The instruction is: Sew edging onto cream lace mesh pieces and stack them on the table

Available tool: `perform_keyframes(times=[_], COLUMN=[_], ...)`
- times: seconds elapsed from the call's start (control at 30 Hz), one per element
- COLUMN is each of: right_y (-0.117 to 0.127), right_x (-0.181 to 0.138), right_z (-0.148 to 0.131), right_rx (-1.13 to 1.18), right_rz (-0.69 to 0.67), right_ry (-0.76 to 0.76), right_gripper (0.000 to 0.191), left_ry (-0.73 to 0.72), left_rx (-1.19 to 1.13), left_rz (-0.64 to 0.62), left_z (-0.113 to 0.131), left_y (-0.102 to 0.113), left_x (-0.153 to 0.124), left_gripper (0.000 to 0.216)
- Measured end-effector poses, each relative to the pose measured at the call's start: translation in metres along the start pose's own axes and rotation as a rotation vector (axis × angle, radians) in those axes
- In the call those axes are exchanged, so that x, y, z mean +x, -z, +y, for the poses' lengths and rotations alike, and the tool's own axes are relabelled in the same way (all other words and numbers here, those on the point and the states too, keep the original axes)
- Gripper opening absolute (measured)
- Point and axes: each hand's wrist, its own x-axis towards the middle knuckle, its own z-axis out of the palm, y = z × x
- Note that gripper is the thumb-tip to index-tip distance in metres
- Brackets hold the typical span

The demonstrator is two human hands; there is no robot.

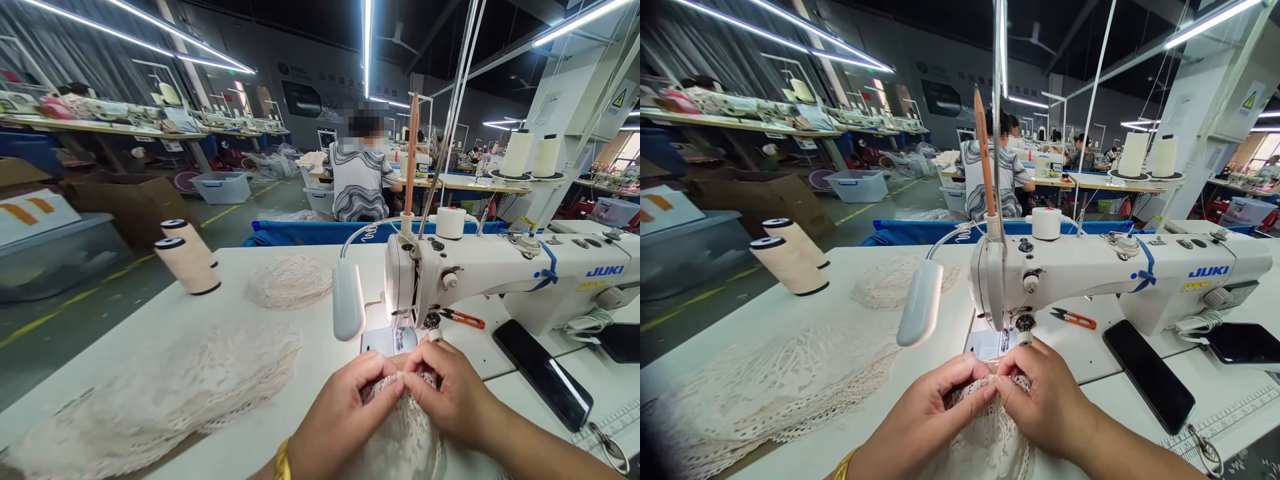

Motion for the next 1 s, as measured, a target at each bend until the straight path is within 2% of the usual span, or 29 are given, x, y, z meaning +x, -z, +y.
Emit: perform_keyframes(times=[0.13, 0.27, 0.33, 0.43, 0.6, 0.73, 1.0], right_y=[-0.009, -0.015, -0.016, -0.015, -0.012, -0.008, -0.004], right_x=[0.008, 0.014, 0.015, 0.014, 0.008, 0.003, 0.003], right_z=[0.007, 0.012, 0.012, 0.012, 0.020, 0.025, 0.024], right_rx=[-0.196, -0.345, -0.372, -0.391, -0.439, -0.496, -0.546], right_rz=[-0.029, -0.014, -0.001, -0.012, -0.062, -0.078, -0.091], right_ry=[-0.034, -0.052, -0.061, -0.065, 0.015, 0.103, 0.094], right_gripper=[0.016, 0.016, 0.017, 0.017, 0.012, 0.020, 0.020], left_ry=[-0.082, -0.273, -0.413, -0.550, -0.577, -0.574, -0.527], left_rx=[0.315, 0.474, 0.522, 0.583, 0.637, 0.659, 0.696], left_rz=[0.062, 0.248, 0.241, 0.151, 0.127, 0.146, 0.126], left_z=[-0.014, -0.027, -0.028, -0.026, -0.024, -0.023, -0.023], left_y=[-0.005, -0.011, -0.011, -0.008, -0.005, -0.005, -0.004], left_x=[0.011, 0.016, 0.015, 0.012, 0.008, 0.006, 0.005], left_gripper=[0.036, 0.017, 0.017, 0.031, 0.034, 0.032, 0.023])
